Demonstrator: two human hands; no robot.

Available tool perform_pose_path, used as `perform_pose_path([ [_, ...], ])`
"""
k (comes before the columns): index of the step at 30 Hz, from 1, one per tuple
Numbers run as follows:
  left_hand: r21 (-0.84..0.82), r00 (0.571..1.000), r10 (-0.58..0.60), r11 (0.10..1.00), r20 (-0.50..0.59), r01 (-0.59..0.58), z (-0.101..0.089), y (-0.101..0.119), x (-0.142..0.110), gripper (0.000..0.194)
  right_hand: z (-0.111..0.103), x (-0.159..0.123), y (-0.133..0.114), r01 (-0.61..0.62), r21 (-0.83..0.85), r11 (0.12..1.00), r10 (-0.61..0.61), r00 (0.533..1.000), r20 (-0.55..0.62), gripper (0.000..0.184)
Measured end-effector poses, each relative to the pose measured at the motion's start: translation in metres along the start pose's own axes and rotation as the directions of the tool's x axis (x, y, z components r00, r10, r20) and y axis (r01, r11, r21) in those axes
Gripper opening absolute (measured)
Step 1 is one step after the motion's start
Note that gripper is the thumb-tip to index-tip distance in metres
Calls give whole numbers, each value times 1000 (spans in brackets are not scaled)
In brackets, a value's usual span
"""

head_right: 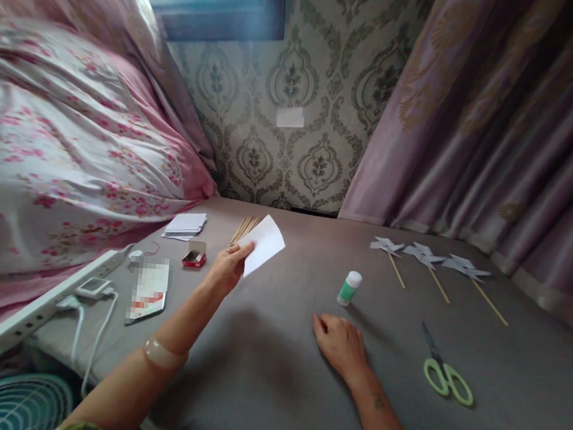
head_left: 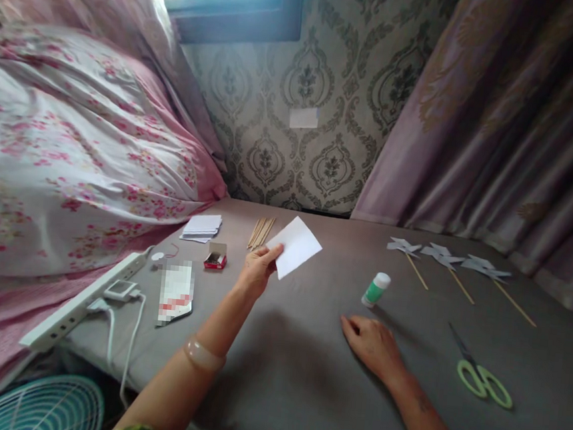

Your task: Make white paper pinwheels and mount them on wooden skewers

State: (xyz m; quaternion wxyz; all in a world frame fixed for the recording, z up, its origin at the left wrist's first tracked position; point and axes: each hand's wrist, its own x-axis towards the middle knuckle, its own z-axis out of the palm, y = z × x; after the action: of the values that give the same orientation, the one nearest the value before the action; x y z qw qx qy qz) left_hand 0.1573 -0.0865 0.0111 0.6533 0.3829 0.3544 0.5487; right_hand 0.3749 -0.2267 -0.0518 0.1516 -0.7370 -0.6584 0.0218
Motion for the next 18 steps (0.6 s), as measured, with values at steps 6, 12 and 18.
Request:
perform_pose_path([
  [6, -64, 944, -325, 942, 60, 329, 21, -20, -19, 28, 0, 3, 8, 18, 200, 980, 15, 986, -163, 43],
  [12, -2, 879, -441, 893, 181, 449, 20, -37, -33, 34, 5, 9, 8, 213, 476, 853, -17, 923, -384, 36],
  [18, 159, 839, -483, 875, 250, 457, 18, -49, -48, 30, 2, 5, -4, 353, 503, 789, -100, 881, -463, 48],
])
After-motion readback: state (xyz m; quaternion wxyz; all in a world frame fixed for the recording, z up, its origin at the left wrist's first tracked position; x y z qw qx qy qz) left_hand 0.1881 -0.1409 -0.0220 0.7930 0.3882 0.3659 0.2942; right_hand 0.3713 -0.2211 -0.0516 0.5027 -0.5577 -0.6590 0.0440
